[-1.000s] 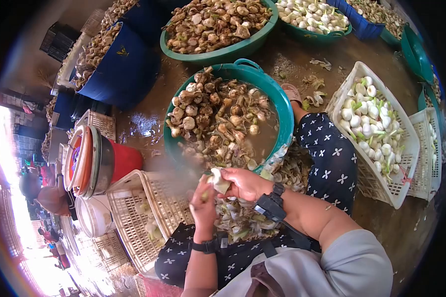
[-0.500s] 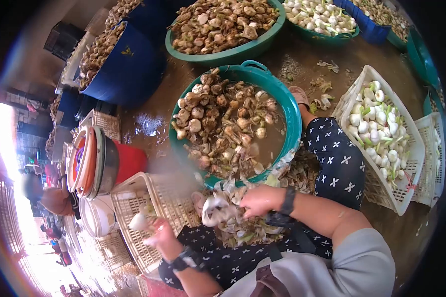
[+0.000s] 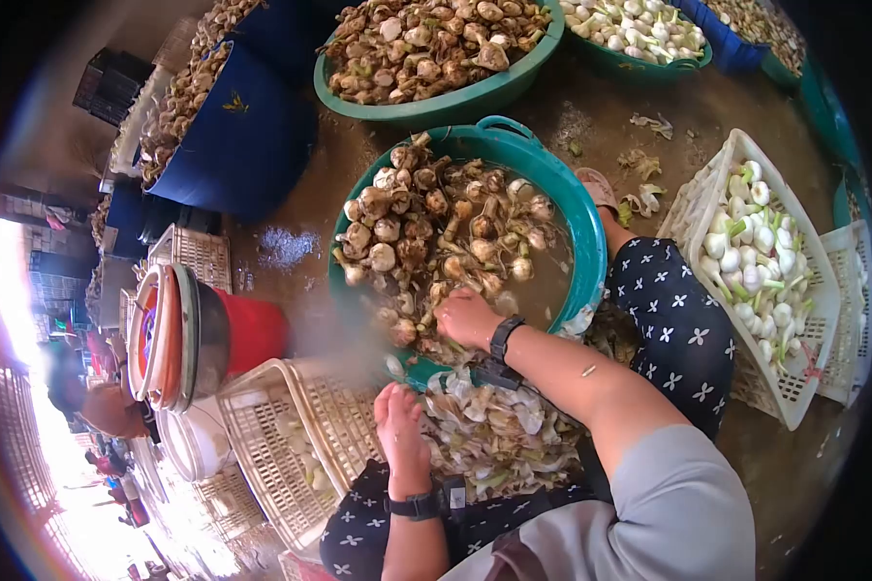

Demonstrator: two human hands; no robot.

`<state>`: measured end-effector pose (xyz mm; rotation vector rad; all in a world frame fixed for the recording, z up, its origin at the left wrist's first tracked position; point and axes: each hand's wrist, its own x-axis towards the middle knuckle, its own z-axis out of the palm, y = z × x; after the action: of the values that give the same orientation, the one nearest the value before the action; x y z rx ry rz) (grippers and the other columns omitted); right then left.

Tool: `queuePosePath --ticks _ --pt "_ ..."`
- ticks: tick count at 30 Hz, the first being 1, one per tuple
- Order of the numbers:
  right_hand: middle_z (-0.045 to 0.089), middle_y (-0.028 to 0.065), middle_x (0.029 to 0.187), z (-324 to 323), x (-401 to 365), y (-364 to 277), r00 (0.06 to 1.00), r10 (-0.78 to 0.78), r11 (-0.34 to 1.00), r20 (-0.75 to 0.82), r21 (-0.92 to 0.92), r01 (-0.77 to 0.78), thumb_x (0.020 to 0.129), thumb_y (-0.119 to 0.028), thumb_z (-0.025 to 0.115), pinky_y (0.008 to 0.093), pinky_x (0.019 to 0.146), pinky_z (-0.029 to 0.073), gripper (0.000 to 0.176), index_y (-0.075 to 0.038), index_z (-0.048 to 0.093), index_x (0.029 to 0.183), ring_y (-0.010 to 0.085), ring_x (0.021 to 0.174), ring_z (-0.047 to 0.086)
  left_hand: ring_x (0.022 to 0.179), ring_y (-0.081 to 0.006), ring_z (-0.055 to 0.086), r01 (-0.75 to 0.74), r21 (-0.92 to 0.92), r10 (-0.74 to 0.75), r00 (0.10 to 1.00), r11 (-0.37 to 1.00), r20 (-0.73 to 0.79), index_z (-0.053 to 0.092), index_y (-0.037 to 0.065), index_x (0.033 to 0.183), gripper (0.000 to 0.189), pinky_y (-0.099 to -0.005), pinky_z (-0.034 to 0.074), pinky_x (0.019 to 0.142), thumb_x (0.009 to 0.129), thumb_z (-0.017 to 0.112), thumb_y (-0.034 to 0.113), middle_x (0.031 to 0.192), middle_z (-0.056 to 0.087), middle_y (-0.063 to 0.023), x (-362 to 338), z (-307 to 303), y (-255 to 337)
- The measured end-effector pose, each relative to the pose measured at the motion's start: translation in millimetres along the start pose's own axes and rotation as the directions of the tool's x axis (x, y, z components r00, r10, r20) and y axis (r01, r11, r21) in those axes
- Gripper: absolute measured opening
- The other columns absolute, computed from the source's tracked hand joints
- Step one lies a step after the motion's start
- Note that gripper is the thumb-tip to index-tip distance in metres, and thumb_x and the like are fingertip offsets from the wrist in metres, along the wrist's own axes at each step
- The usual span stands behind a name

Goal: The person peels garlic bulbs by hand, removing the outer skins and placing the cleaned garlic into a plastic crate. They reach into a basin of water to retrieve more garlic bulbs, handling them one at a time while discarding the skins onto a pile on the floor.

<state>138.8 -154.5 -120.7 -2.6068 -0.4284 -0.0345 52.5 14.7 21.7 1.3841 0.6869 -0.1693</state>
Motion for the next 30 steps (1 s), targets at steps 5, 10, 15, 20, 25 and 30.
queuePosePath --ticks 5,10,15,20,25,30 --pt "0.066 0.0014 0.086 29 -24 26 0.820 0.270 0.929 0.505 -0.362 -0.083 0.071 -0.022 0.060 0.0380 0.074 0.041 0.016 -0.016 0.067 0.084 0.0206 0.088 0.059 0.082 -0.0089 0.050 0.058 -0.068 -0.049 0.991 0.996 0.126 0.052 0.007 0.102 0.018 -0.0232 0.043 0.068 0.088 0.055 0.017 0.091 0.053 -0.0002 -12 11 -5" --pt "0.066 0.0054 0.092 -1 -43 -5 0.809 0.409 0.908 0.422 -0.094 -0.409 0.075 -0.022 0.058 0.0418 0.075 0.042 0.019 -0.014 0.068 0.089 0.0251 0.092 0.059 0.088 -0.0124 0.049 -0.040 0.109 0.025 0.990 0.993 0.140 0.049 0.006 0.108 0.026 -0.0268 0.043 0.073 0.089 0.053 0.023 0.099 0.051 -0.0027 -8 9 -15" --pt "0.062 0.0159 0.083 -74 -44 -81 0.760 0.614 -0.109 0.212 0.977 -0.185 0.083 -0.024 0.053 0.0373 0.070 0.047 0.022 -0.006 0.062 0.092 0.0302 0.077 0.057 0.098 -0.0214 0.052 0.251 -0.053 -0.227 0.932 0.966 0.284 0.028 0.015 0.134 0.055 -0.0350 0.046 0.078 0.092 0.038 0.047 0.114 0.049 -0.0080 -12 21 -29" --pt "0.061 0.0143 0.081 -110 -73 -102 0.987 0.019 0.833 -0.161 0.548 0.073 0.087 -0.026 0.051 0.0371 0.067 0.049 0.027 -0.006 0.058 0.103 0.0283 0.078 0.059 0.053 -0.0045 0.041 -0.147 0.092 0.137 0.984 0.985 0.112 0.053 0.011 0.095 0.030 -0.0191 0.029 0.043 0.091 0.043 0.039 0.071 0.048 0.0023 -16 20 -2" --pt "0.061 0.0125 0.067 -138 -89 -122 0.974 -0.146 0.957 0.174 0.276 0.094 0.081 -0.025 0.052 0.0424 0.056 0.048 0.024 -0.005 0.059 0.070 0.0331 0.065 0.060 0.047 -0.0052 0.040 0.057 0.139 -0.101 0.938 0.989 0.331 0.056 0.009 0.082 0.022 -0.0206 0.026 0.039 0.089 0.048 0.029 0.062 0.047 0.0034 -13 0 2" --pt "0.058 0.0134 0.060 -103 -83 -108 0.990 -0.031 0.909 0.139 0.416 -0.030 0.077 -0.021 0.054 0.0404 0.051 0.048 0.019 -0.004 0.058 0.067 0.0310 0.056 0.058 0.047 -0.0056 0.041 0.182 0.152 -0.226 0.904 0.972 0.362 0.056 0.009 0.084 0.020 -0.0212 0.026 0.038 0.088 0.047 0.027 0.064 0.048 0.0035 -7 -4 -4"
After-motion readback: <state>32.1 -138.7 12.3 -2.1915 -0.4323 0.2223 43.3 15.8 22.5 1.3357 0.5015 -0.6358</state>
